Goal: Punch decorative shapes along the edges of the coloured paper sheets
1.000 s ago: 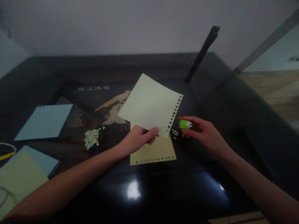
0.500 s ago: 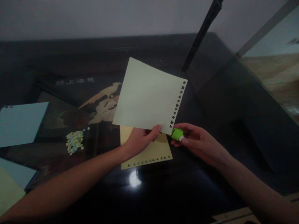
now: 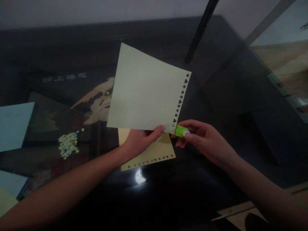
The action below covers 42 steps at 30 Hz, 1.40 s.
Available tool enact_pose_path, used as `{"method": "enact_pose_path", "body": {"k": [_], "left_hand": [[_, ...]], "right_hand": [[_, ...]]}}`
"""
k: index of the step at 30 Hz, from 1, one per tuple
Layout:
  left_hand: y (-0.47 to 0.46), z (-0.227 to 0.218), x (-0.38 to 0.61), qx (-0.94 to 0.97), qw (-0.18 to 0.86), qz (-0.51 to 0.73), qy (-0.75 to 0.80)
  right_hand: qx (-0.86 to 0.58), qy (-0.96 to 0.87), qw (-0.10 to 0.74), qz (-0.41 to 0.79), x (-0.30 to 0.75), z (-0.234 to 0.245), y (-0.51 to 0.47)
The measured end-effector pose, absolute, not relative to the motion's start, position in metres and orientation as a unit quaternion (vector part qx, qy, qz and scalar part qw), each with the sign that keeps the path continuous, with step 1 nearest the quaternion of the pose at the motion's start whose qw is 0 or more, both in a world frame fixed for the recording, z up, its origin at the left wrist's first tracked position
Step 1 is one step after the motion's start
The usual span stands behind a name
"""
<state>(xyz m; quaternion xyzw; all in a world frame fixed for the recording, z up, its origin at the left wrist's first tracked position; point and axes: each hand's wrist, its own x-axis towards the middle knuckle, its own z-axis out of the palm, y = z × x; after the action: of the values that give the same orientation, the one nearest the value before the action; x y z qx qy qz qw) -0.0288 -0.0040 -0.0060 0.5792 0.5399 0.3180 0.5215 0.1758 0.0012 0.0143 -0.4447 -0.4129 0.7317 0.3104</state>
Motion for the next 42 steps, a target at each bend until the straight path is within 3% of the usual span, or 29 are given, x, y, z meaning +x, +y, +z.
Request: {"method": "enact_pose_path", "body": {"k": [4, 42], "left_hand": [[-0.0037, -0.0044, -0.0280, 0.617, 0.449, 0.347, 0.546], [-0.0061, -0.0104, -0.0291, 0.763, 0.337, 0.286, 0.472]], "right_hand": [[-0.451, -0.435, 0.303, 0.718, 0.1756, 0.0136, 0.0010], [-0.464, -0.423, 0.328, 0.706, 0.1693, 0.0134, -0.0028]]}}
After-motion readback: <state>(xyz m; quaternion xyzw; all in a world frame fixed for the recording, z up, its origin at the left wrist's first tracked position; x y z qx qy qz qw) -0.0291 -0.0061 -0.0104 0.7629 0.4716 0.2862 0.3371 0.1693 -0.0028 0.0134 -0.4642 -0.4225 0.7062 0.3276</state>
